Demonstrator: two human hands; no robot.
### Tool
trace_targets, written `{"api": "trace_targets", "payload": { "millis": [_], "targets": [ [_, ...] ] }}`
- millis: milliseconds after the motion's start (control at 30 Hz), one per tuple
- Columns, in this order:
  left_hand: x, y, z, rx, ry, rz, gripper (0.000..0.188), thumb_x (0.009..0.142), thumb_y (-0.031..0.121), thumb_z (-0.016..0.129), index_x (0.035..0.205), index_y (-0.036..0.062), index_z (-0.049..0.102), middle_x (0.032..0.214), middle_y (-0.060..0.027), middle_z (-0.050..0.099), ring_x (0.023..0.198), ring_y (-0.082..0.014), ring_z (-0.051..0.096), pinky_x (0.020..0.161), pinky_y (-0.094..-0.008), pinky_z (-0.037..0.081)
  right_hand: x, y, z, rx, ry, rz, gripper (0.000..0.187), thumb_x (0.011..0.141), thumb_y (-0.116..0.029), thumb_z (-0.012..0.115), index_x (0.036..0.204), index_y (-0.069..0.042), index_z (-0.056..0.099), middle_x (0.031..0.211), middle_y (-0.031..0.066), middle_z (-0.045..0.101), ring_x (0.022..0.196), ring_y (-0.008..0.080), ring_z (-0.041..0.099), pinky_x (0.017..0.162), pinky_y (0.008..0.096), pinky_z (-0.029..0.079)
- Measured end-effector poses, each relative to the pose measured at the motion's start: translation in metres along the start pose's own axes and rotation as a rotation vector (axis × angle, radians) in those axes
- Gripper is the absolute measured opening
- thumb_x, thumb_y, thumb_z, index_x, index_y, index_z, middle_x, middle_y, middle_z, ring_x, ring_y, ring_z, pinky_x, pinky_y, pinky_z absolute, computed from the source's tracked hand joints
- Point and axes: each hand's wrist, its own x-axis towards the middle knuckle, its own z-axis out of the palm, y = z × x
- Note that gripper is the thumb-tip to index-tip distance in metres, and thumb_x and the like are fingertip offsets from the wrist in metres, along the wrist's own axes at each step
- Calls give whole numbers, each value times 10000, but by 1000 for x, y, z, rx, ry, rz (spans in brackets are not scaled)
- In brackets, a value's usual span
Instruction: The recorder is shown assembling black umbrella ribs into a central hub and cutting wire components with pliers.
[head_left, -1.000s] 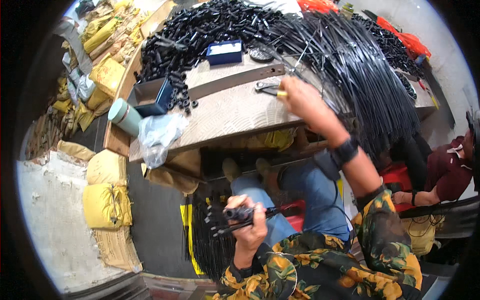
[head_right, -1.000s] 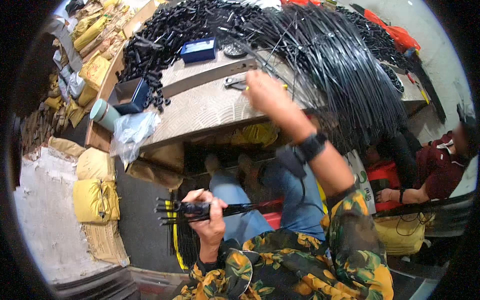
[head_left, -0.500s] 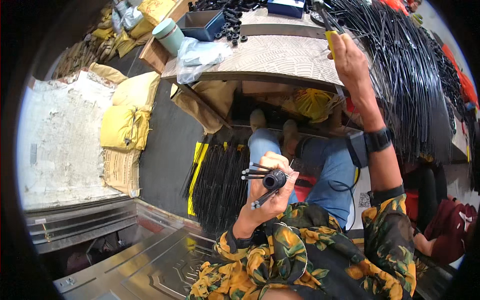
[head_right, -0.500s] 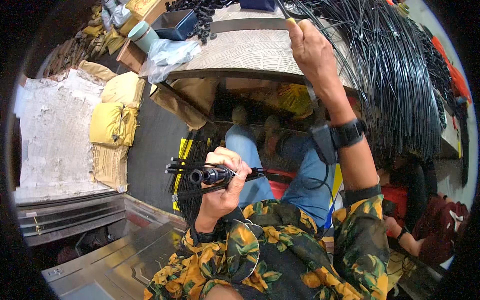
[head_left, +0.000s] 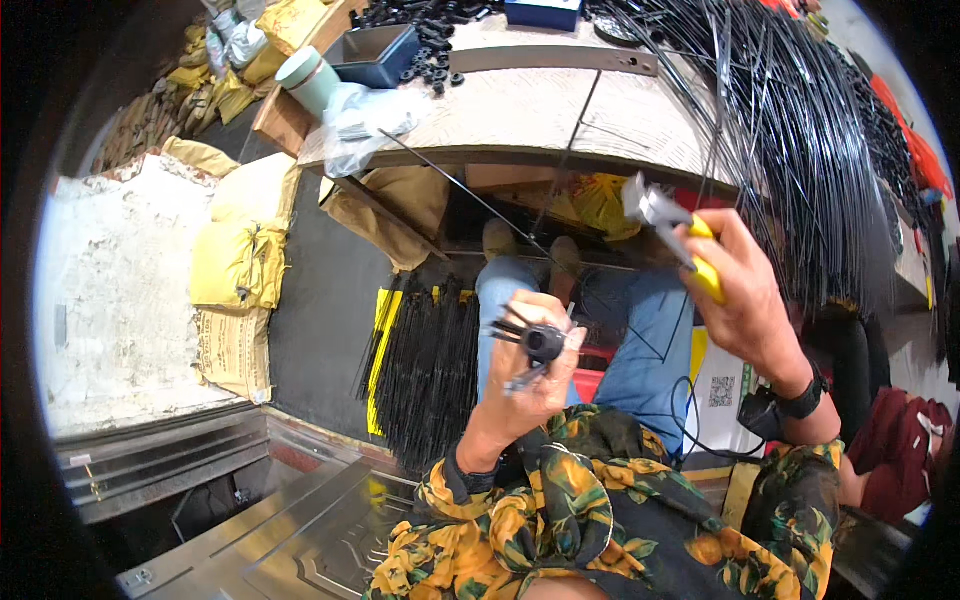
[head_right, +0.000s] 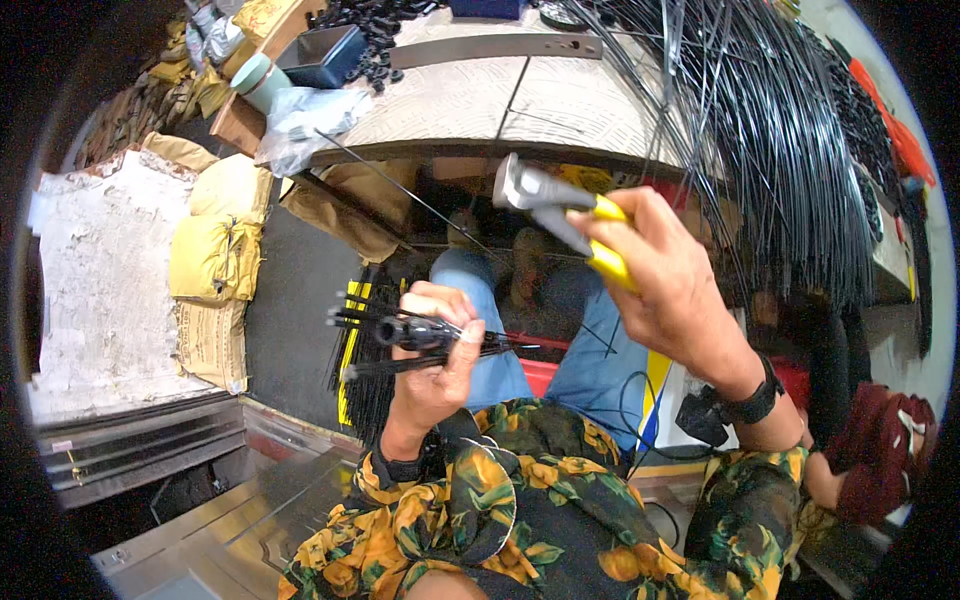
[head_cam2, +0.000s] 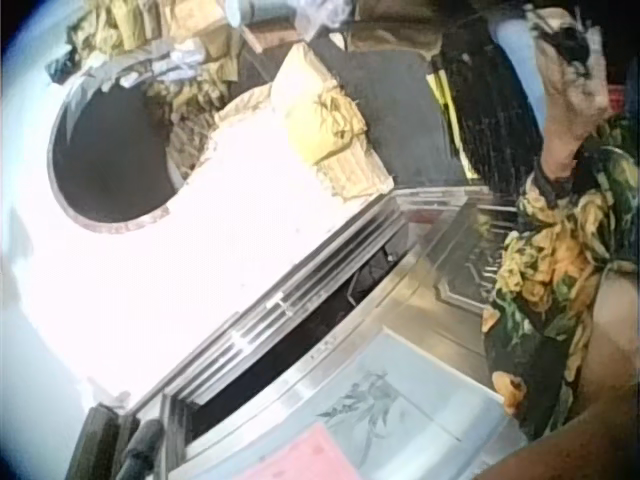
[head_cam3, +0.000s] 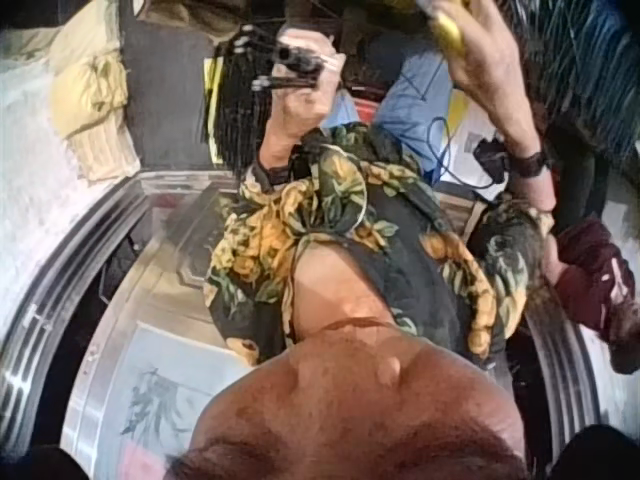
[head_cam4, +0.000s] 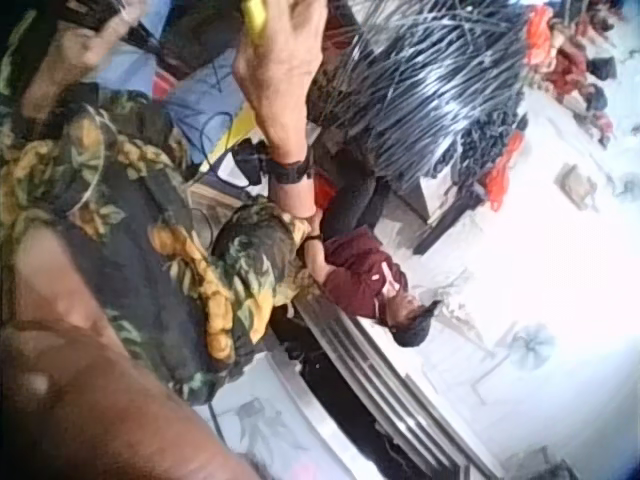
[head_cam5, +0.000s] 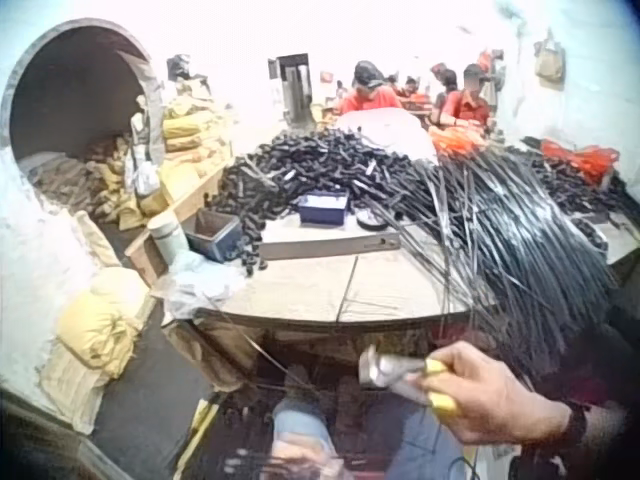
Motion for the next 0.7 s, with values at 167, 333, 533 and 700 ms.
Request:
{"api": "trace_targets", "payload": {
  "millis": [167,333,533,700],
  "targets": [
    [-10,-9,-13,-199,199,-136,221,804,-102,496,904,57,379,880,-80,407,731,-143,457,604,-291,471,-49,-3,47,-6,-175,115,281,682,-22,625,956,-54,571,964,137,511,864,306,551,693,367,481],
    [-13,3,-17,-283,252,-148,213,814,-71,488,895,69,351,853,-62,374,706,-138,421,587,-296,461,-33,14,120,-72,152,164,302,723,-116,653,991,-25,549,957,140,505,859,315,523,695,371,469],
    [-24,2,-18,-298,321,-141,208,816,-29,518,894,73,353,840,-60,374,722,-149,428,590,-297,470,5,25,187,-55,291,264,242,712,-194,688,847,-33,568,906,130,485,826,291,506,668,381,467],
    [-29,6,-23,-257,352,-147,186,824,13,527,891,73,364,842,-45,370,711,-137,418,571,-293,467,16,24,193,161,176,279,186,737,-166,659,816,-7,605,889,136,482,831,298,504,694,389,446]
  ]
}}
